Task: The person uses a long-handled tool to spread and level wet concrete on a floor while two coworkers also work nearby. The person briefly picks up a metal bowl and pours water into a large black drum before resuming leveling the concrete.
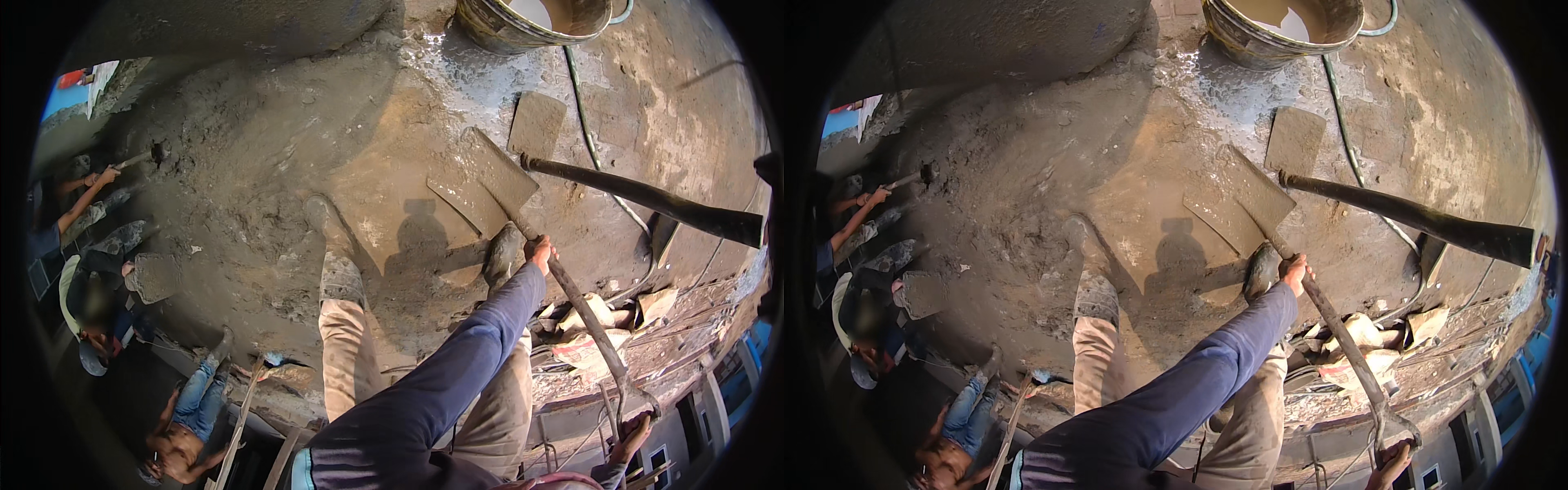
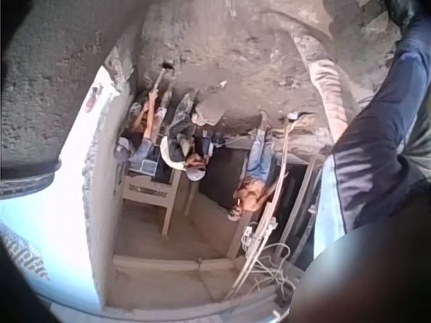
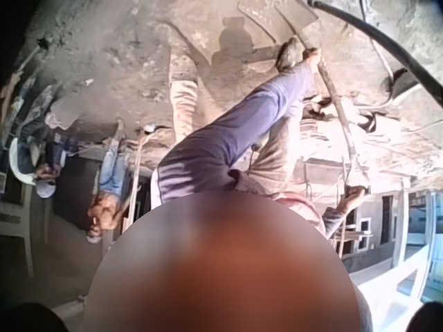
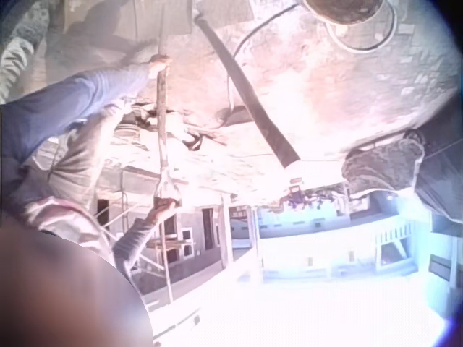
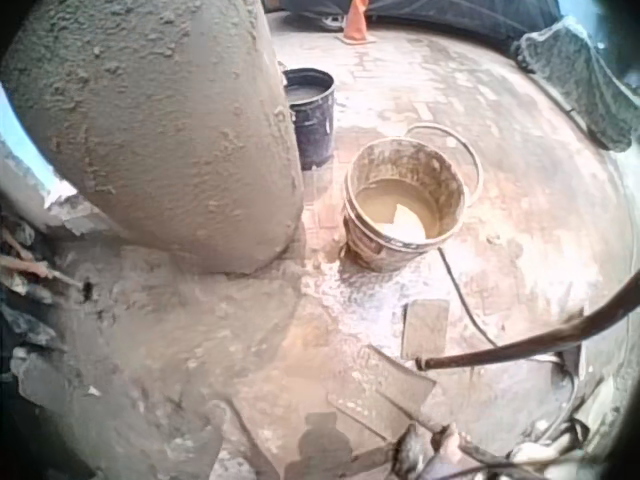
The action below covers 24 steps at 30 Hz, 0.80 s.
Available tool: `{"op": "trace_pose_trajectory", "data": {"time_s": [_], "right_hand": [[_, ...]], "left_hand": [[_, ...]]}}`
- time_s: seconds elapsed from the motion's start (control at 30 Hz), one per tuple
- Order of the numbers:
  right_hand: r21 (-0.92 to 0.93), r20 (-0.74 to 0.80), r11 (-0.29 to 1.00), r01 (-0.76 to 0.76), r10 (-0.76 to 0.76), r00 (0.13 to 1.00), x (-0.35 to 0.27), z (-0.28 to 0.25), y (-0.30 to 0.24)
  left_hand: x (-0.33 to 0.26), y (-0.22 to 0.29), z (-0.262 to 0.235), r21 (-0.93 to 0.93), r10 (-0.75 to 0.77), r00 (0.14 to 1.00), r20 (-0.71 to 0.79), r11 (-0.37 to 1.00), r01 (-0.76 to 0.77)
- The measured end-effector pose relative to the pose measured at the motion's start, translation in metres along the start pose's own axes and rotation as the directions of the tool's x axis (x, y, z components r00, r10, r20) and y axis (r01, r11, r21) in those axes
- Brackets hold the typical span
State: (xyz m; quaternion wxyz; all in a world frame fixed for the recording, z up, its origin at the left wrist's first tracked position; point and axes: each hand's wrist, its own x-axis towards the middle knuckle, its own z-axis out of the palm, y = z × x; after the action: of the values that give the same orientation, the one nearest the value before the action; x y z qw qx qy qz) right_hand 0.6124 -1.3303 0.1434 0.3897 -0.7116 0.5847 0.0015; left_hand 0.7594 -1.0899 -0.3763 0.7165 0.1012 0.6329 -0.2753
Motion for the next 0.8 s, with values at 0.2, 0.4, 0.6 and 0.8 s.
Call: {"op": "trace_pose_trajectory", "data": {"time_s": [0.2, 0.4, 0.6, 0.8], "right_hand": [[0.075, 0.180, 0.990, 0.121, -0.133, 0.975, -0.060, 0.222, -0.060], [0.138, 0.083, 0.932, 0.336, -0.349, 0.933, -0.114, 0.326, -0.121], [0.168, 0.126, 0.953, 0.252, -0.274, 0.953, -0.228, 0.299, -0.116], [0.211, 0.250, 0.964, 0.165, -0.216, 0.944, -0.363, 0.316, -0.071]], "left_hand": [[-0.034, 0.281, -0.019, -0.152, 0.256, 0.966, 0.016, 0.956, -0.251], [-0.093, 0.451, -0.034, -0.244, 0.300, 0.946, 0.121, 0.933, -0.264], [-0.186, 0.468, -0.103, -0.292, 0.354, 0.935, 0.019, 0.896, -0.334], [-0.240, 0.548, -0.183, -0.194, 0.389, 0.921, -0.006, 0.903, -0.383]]}}
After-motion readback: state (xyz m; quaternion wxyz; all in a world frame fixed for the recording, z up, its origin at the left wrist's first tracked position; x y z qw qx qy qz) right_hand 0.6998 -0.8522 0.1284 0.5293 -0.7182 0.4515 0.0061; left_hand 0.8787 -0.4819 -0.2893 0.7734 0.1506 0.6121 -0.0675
